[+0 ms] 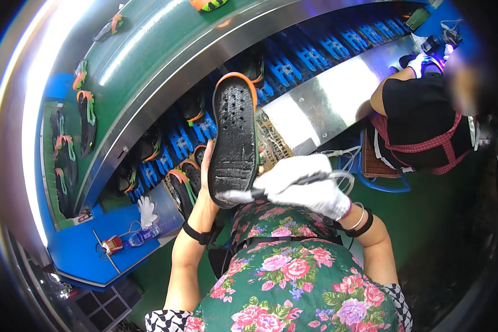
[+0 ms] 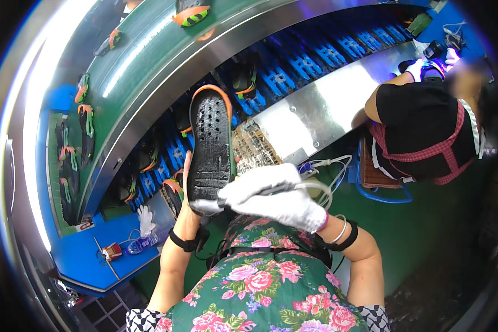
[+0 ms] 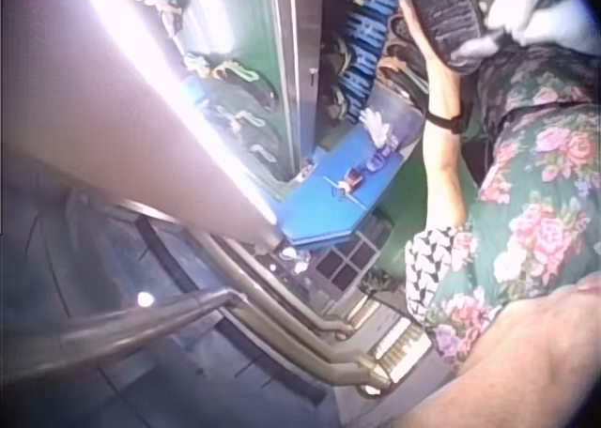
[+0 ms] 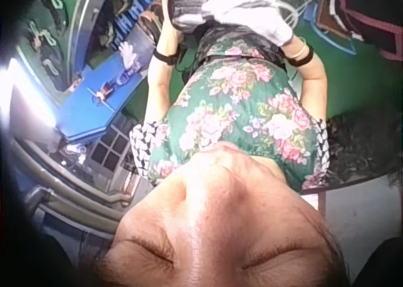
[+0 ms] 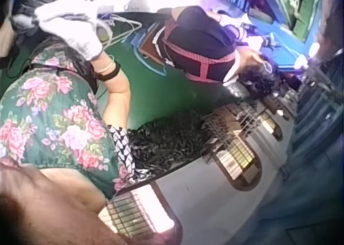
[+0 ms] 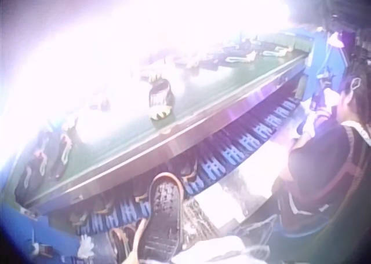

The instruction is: Applying adhesive to shoe soles at a factory assembly line.

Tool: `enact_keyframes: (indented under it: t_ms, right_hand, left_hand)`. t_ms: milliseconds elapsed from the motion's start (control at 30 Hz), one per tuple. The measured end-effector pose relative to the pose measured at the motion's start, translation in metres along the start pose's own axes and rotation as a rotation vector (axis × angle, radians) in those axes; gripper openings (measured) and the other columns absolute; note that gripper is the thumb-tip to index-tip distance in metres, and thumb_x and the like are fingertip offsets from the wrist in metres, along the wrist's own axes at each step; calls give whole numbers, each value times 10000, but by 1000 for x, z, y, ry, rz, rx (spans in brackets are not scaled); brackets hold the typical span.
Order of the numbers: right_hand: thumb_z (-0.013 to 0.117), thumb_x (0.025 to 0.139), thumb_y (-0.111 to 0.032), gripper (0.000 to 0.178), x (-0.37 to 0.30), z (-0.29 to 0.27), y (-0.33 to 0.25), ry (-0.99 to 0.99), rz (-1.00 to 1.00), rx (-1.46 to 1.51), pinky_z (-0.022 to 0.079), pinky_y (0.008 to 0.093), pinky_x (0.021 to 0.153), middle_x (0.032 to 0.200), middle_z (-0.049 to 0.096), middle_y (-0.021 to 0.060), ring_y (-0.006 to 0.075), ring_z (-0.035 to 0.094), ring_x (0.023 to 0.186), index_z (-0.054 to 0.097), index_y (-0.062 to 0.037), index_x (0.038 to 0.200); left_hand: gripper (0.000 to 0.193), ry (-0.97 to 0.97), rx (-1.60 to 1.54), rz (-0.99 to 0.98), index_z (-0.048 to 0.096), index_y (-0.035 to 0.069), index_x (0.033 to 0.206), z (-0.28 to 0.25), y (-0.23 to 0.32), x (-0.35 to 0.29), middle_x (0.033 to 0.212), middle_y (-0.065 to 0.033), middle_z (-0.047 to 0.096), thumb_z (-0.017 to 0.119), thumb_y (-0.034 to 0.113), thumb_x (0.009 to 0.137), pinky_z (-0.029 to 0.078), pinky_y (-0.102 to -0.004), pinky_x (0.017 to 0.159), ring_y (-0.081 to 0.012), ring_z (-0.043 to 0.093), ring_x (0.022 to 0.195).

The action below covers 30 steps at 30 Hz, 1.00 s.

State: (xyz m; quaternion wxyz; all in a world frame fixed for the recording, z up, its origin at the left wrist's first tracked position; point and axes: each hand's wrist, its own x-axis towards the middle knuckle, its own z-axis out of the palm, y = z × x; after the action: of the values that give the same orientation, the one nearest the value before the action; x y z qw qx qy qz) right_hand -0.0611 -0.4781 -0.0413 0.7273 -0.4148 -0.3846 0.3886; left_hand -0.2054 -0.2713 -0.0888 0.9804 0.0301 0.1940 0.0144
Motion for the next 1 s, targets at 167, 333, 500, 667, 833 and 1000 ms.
enact_keyframes:
  t_ms: [167, 333, 500, 667, 833, 1000]
  right_hand:
    - [675, 780, 83, 115, -3, -15, -8, 309, 160, 709, 644, 384, 698, 912, 693, 233, 332, 724, 831, 648, 38, 882]
    - [578, 795, 60, 127, -26, -47, 21, 354, 119, 961, 532, 281, 553, 934, 549, 117, 245, 490, 1008, 538, -41, 860]
    - [614, 768, 117, 210, -55, -68, 59, 559, 99, 825, 618, 300, 661, 1017, 688, 187, 244, 694, 861, 664, 0, 936]
    - [623, 825, 104, 219, -71, -77, 82, 660, 217, 786, 634, 309, 684, 1080, 732, 224, 235, 730, 842, 734, 10, 989]
    - [627, 835, 107, 209, -75, -78, 90, 666, 251, 769, 633, 309, 705, 1088, 736, 225, 227, 735, 811, 742, 9, 979]
    - [636, 829, 115, 189, -71, -78, 92, 658, 264, 663, 635, 297, 717, 1082, 742, 210, 218, 736, 816, 738, 19, 957]
  left_hand:
    - [890, -78, 98, 170, 356, 89, 1561, 6, 5, -15, 1418, -367, 488, 368, 756, 973, 562, -598, 827, -485, 663, 1024]
    - [806, -346, 114, 74, 479, 153, 1450, -4, 20, -30, 1269, -271, 529, 367, 785, 961, 449, -378, 449, -359, 562, 618]
    - [653, -502, -137, 40, 634, 125, 1277, 29, 6, -50, 1185, -229, 489, 387, 671, 1018, 435, -361, 444, -359, 542, 630]
    - [559, -745, -161, -12, 222, 457, 1615, 43, -1, -48, 1320, -208, 459, 396, 461, 1084, 569, -390, 611, -431, 664, 881]
    - [592, -747, -148, 40, 199, 464, 1618, 52, -6, -55, 1332, -194, 444, 428, 433, 1072, 583, -390, 622, -408, 658, 905]
    - [1062, -604, 80, 65, 288, 26, 1554, 53, 26, -64, 1507, -227, 347, 631, 750, 857, 571, -505, 650, -418, 558, 990]
